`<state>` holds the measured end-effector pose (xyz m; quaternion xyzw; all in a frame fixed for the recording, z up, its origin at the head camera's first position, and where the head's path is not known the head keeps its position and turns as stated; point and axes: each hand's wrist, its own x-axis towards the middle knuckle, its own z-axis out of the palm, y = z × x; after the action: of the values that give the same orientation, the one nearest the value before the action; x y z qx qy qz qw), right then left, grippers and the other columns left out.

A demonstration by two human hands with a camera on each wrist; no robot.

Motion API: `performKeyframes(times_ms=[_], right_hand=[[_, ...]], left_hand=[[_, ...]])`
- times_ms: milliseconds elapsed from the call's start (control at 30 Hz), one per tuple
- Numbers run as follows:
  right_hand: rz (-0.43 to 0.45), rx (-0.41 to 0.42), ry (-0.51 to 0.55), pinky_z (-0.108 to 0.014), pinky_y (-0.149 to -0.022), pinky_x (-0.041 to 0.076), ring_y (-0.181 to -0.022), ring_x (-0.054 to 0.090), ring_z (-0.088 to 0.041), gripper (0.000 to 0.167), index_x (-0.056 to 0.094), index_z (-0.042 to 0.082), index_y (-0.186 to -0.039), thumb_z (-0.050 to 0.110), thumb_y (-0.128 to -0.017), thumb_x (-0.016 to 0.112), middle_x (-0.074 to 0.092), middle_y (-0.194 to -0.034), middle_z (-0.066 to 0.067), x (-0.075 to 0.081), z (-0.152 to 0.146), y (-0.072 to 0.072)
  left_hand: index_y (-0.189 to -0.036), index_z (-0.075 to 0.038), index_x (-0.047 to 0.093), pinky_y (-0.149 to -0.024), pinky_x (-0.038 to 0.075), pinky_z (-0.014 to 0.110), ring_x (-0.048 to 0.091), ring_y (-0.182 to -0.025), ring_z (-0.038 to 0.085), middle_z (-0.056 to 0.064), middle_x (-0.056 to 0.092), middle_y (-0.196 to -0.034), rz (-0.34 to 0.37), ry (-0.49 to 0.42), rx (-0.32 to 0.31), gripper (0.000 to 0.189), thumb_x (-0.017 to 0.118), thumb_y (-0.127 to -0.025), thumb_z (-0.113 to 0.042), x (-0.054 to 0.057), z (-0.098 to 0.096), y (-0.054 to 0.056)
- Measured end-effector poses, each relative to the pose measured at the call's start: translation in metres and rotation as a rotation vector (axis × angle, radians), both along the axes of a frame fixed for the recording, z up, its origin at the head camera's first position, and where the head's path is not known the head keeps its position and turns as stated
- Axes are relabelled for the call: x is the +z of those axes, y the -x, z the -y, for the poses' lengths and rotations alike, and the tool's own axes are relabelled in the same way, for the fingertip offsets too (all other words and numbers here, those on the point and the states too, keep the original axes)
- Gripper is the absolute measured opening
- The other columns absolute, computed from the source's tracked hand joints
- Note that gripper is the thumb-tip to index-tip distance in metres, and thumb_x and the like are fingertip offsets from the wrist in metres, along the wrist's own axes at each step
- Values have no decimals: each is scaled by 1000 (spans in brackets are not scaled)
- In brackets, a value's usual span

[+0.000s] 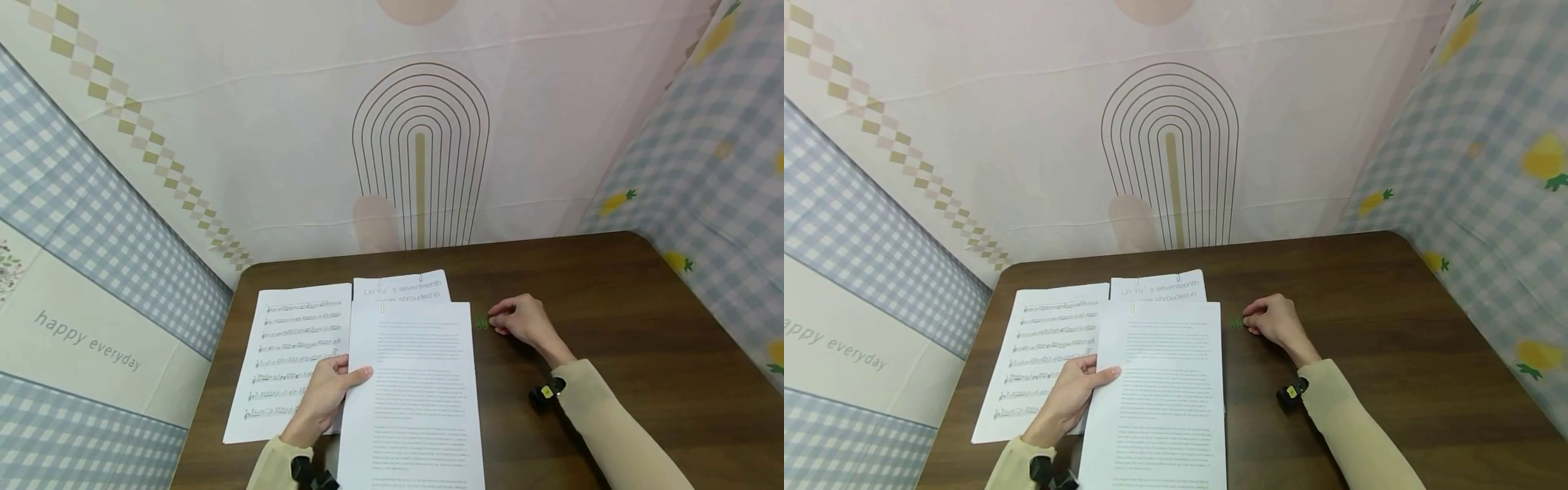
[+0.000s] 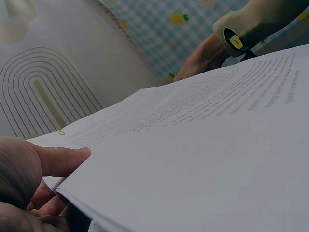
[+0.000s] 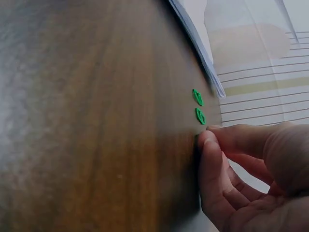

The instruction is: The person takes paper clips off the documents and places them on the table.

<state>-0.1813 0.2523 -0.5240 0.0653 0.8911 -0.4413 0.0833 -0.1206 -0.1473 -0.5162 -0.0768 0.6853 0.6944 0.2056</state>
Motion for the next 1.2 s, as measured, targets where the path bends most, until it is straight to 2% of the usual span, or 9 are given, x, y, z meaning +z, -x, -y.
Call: performKeyframes(times_ms=[367,533,1200], right_hand=[[-38,-3,-25,-24,-63,60,-69,70,-12,12,83,0,-107,7,-99,78,80,-87,-11,-8,2,-1],[-28,-32,-27,-24,-62,60,-67,71,-13,12,83,0,-106,9,-99,79,80,-83,-8,-8,2,0],[-74,-61,-84,-25,-59,58,-65,71,-12,17,82,-1,-105,14,-97,82,80,-82,-10,-8,6,-3]], left_hand=[[-136,11,66,-78,70,36,84,-91,25,20,83,-112,-2,-19,-15,41,76,-98,-4,2,0,-1],[-135,11,66,-77,70,35,84,-90,25,19,83,-111,-1,-13,-11,40,76,-98,-3,2,0,-1],[-135,11,65,-78,70,36,84,-90,24,17,83,-109,6,-10,-9,42,76,-98,-3,3,-1,-3]])
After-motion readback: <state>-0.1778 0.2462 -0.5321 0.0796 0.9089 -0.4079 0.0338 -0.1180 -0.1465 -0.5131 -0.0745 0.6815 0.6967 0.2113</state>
